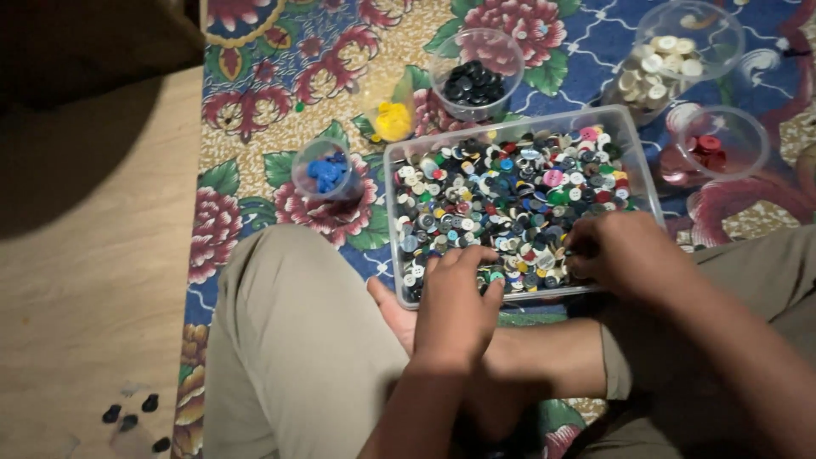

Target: A person is sorting a large variety of buttons by color and type from a central tray into several smaller plastic containers while sitting on the floor.

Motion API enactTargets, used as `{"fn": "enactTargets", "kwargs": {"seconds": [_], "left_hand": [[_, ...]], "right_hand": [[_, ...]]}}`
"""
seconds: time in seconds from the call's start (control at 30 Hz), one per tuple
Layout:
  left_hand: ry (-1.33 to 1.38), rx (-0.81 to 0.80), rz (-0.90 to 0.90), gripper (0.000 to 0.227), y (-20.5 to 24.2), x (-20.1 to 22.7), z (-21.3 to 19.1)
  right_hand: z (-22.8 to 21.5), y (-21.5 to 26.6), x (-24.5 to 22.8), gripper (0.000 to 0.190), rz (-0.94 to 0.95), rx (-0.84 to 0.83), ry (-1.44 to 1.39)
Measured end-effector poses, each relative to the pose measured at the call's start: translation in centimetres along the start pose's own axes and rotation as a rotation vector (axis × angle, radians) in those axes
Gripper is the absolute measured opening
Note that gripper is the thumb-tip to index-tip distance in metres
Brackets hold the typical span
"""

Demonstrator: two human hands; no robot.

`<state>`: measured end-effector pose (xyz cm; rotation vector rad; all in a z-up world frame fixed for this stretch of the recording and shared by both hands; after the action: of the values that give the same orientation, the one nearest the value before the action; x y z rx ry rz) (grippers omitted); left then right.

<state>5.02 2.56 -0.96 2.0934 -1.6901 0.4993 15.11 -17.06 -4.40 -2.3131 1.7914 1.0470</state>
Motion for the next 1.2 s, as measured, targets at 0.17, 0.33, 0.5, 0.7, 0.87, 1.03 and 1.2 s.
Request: {"fn": "enactTargets", "kwargs": {"seconds": [0.17, 0.33, 0.5, 0.7, 0.87, 1.03, 1.2], "left_hand": [[0.002, -0.004, -0.044, 0.037, 0.4, -1.5, -0.1], [0.009, -0.011, -0.036, 0.037, 0.3, -1.4, -0.2], [0.010, -0.028, -0.036, 0.039, 0.0, -1.4, 0.1], [0.060, -0.053, -0.030, 0.038, -0.1, -1.6, -0.3], [0.066, -0.063, -0.009, 0.037, -0.2, -1.6, -0.2], [0.071, -0.057, -0.021, 0.038, -0.7, -1.6, -0.5], [0.041, -0.055, -0.092, 0.031, -3.8, -1.2, -1.1]], "right_hand": [[-0.8, 0.2, -0.6, 0.034, 0.025, 0.012, -0.100], [-1.8, 1.0, -0.1, 0.030, 0.147, 0.054, -0.308], [-3.3, 1.1, -1.8, 0.020, 0.130, 0.154, -0.681], [-3.3, 0.3, -2.8, 0.027, 0.242, 0.206, -0.840], [-4.7, -3.7, -4.0, 0.020, 0.071, 0.283, -0.527], [-2.9, -7.5, -5.0, 0.010, -0.115, 0.274, -0.156], [-2.8, -8.2, -5.5, 0.024, -0.043, 0.250, -0.122]]}}
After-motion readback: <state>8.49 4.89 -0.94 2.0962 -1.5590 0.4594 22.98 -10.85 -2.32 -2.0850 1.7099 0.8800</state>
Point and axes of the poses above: each hand's wrist, its own y-axis away from the middle knuckle, its own z-axis out of the palm, x = y × z, the point moved 8 cm from there along -y, towards the middle knuckle, and after that the axes turned 15 degrees about -y, right-handed, at the moved point
